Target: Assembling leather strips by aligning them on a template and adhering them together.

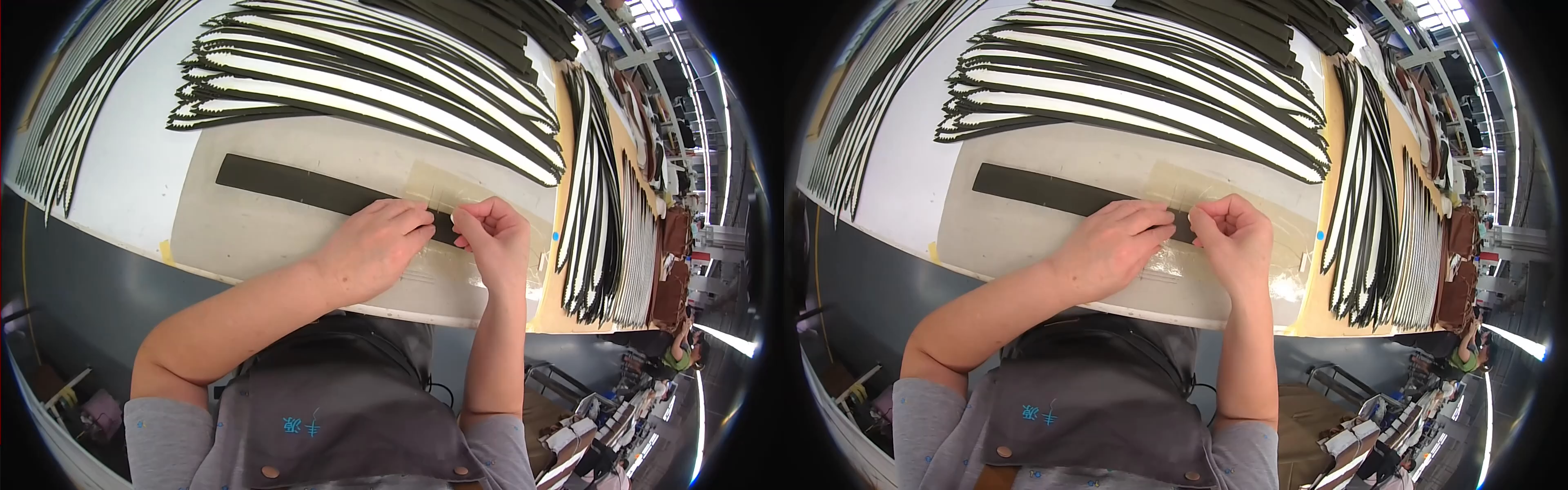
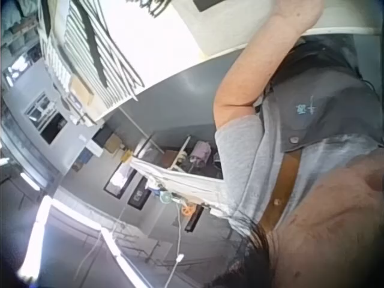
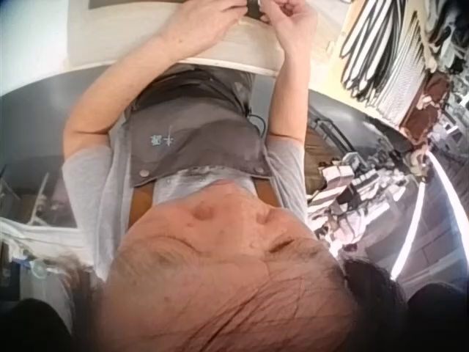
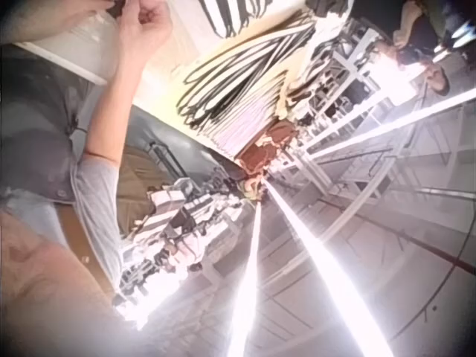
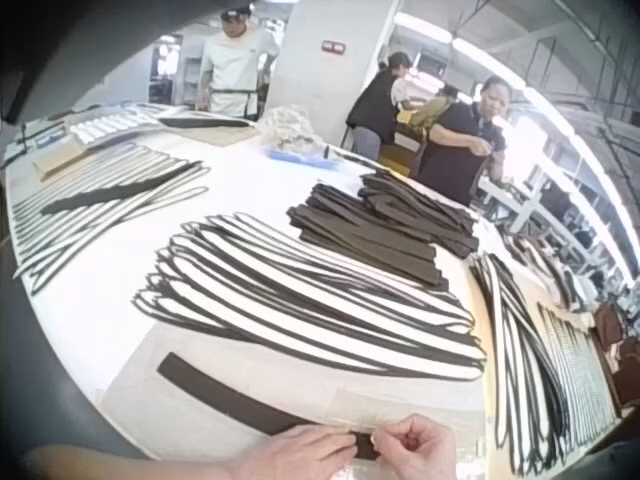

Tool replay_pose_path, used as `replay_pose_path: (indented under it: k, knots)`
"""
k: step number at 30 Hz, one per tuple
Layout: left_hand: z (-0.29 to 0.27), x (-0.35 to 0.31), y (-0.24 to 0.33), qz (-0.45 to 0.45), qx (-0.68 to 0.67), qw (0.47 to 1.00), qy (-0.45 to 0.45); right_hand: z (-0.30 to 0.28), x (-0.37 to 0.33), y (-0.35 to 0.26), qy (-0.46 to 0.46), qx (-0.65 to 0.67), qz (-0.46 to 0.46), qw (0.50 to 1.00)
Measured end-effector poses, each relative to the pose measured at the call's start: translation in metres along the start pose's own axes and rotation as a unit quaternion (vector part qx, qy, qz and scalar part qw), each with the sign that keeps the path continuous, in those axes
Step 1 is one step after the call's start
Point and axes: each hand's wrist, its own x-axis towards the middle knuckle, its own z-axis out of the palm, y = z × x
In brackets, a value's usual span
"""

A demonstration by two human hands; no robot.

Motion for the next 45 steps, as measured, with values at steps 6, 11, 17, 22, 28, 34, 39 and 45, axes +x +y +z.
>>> replay_pose_path:
  k: [6, 11, 17, 22, 28, 34, 39, 45]
  knots:
    - [0.002, -0.001, -0.001, -0.01, -0.026, 1.0, 0.009, 0.006, -0.02, 0.024, 0.0, -0.012, -0.05, 0.999]
    - [0.001, -0.001, -0.002, -0.008, -0.013, 1.0, 0.018, 0.011, -0.021, 0.029, 0.005, -0.056, -0.059, 0.997]
    - [0.001, -0.001, 0.0, -0.005, -0.01, 1.0, 0.016, 0.013, -0.022, 0.03, 0.016, -0.083, -0.068, 0.994]
    - [0.004, 0.001, -0.002, -0.005, -0.013, 1.0, 0.016, 0.014, -0.024, 0.03, 0.038, -0.137, -0.093, 0.985]
    - [-0.002, -0.002, -0.003, 0.002, 0.002, 1.0, 0.026, -0.036, -0.024, 0.034, 0.057, -0.005, -0.099, 0.993]
    - [-0.085, -0.003, -0.016, -0.08, 0.103, 0.991, -0.018, -0.169, -0.02, 0.117, 0.18, -0.186, -0.093, 0.962]
    - [-0.164, -0.031, -0.059, -0.216, 0.208, 0.947, -0.116, -0.141, -0.019, 0.077, 0.168, -0.266, -0.171, 0.934]
    - [-0.177, -0.026, -0.068, -0.298, 0.118, 0.929, -0.182, -0.077, 0.027, 0.031, -0.109, -0.229, -0.099, 0.962]
